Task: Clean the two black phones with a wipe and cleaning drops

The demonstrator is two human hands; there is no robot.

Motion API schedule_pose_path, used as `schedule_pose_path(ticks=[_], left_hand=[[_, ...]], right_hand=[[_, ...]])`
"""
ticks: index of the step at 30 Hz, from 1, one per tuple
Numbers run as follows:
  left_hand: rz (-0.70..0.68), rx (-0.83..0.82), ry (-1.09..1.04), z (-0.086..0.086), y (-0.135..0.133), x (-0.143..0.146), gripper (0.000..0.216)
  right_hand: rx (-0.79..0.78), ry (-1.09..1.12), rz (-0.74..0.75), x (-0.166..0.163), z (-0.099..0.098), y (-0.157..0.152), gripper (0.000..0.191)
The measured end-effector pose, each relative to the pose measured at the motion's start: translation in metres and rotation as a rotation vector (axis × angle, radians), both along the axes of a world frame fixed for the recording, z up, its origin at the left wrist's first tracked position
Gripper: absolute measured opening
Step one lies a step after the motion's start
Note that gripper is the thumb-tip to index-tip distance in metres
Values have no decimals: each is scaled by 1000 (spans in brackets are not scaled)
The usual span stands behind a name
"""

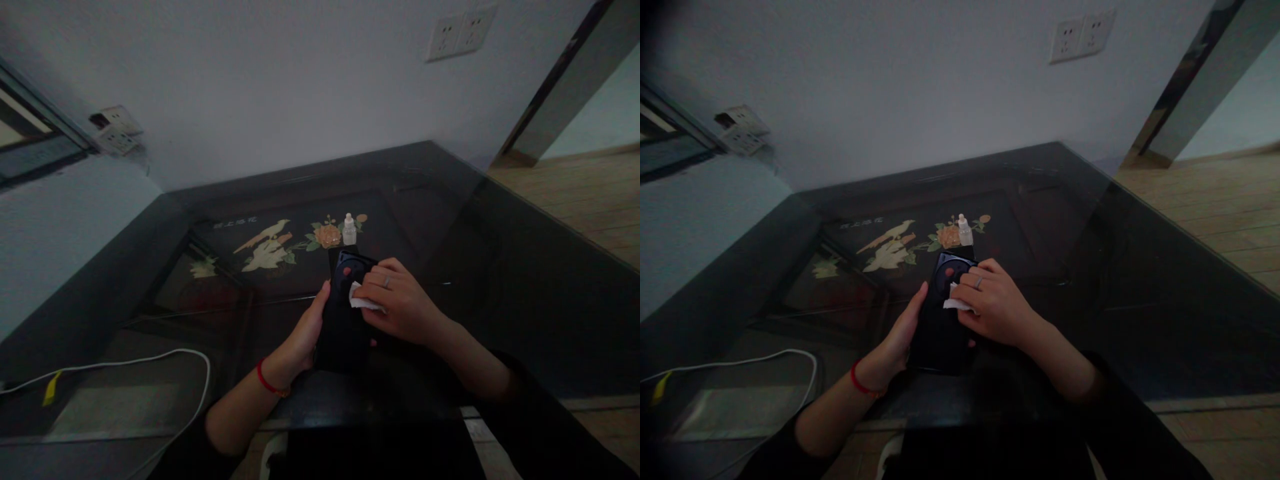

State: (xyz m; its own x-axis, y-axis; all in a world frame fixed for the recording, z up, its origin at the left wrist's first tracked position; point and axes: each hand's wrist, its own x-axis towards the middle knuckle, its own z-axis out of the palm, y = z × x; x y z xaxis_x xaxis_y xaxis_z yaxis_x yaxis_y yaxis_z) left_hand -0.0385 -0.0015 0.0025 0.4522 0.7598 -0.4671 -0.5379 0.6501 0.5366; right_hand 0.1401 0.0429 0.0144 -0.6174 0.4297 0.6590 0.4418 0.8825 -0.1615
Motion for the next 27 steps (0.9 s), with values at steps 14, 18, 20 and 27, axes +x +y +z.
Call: schedule_pose_path(ticks=[14,18,20,27], left_hand=[[11,-10,-33,5,2,-7,59],[77,-51,18,3,8,-13,49],[116,-29,59,2,7,-12,46],[244,278,278,1,3,-4,48]], right_hand=[[-316,389,-55,2,11,-9,12],[-512,481,268,-4,18,-20,11],[-548,446,461,-12,18,-27,13],[-513,308,576,-26,8,-35,21]])
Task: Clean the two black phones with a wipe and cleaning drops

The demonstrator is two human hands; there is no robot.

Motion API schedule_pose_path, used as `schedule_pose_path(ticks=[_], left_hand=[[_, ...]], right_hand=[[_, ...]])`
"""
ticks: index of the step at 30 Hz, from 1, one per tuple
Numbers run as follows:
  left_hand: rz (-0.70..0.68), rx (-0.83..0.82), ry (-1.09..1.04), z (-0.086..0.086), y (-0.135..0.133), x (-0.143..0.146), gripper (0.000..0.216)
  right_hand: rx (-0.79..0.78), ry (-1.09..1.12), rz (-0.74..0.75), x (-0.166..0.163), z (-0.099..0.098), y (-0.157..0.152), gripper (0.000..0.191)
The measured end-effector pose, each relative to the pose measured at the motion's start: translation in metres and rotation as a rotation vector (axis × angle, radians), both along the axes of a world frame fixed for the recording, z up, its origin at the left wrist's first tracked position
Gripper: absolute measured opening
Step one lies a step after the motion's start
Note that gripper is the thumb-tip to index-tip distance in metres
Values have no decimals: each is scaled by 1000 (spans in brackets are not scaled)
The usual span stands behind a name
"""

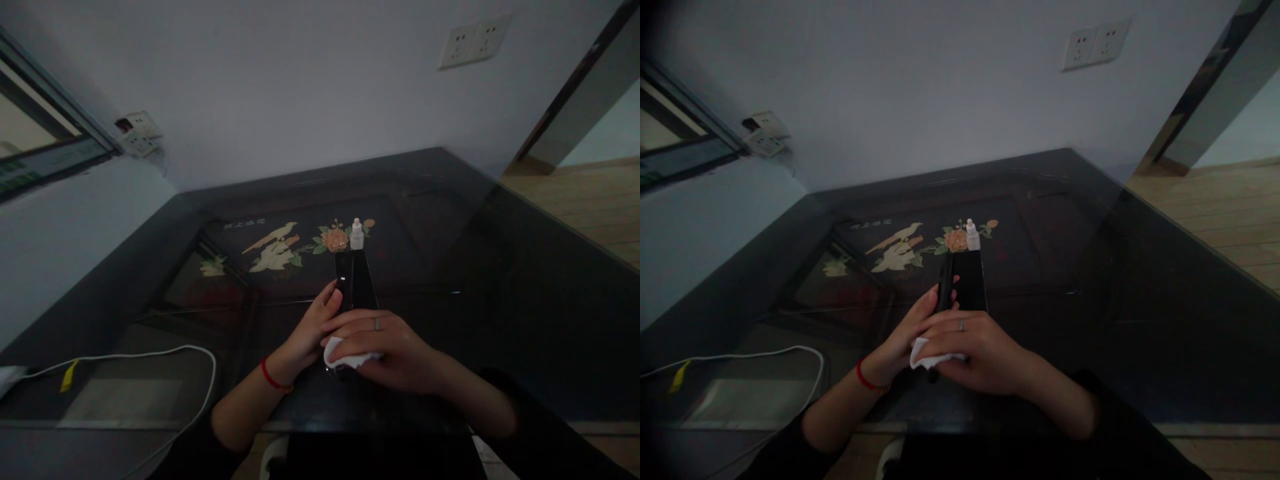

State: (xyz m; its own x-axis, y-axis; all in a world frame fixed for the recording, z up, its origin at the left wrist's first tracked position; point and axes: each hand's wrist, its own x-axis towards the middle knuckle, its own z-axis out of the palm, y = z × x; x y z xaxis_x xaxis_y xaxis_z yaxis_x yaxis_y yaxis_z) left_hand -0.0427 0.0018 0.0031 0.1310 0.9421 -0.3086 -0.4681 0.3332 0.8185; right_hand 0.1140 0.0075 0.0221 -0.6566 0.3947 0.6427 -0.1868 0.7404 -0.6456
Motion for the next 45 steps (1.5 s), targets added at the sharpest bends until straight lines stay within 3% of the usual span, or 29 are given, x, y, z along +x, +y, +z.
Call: schedule_pose_path(ticks=[4,8,13,16,19,22,24,28,34,39,42,45], left_hand=[[8,62,2,3,10,-7,41],[-38,34,-132,5,10,-11,57],[-200,-13,-367,4,3,-7,58],[-216,-63,-408,1,4,-6,53],[-228,-113,-408,-1,5,-9,52],[-395,-151,-432,-1,3,-9,60],[-486,-163,-436,-1,1,-6,70],[-456,-129,-388,0,-3,0,81],[-510,-189,-332,-2,-4,-4,68],[-355,-199,-387,10,2,-7,68],[-321,-306,-386,11,6,-5,76],[-229,-360,-332,4,5,-1,70]], right_hand=[[-22,27,-128,10,-2,7,20],[-37,48,-251,15,-3,13,19],[-117,43,-278,8,-6,12,13],[-115,30,-281,9,-7,14,12],[-118,33,-506,18,-6,20,11],[-188,21,-816,27,-1,27,12],[-167,-2,-881,29,2,31,15],[-52,-5,-833,25,3,32,16],[26,-76,-790,23,3,33,12],[-6,-96,-797,33,9,33,19],[48,-80,-686,27,7,26,14],[279,-110,-527,12,-2,17,16]])
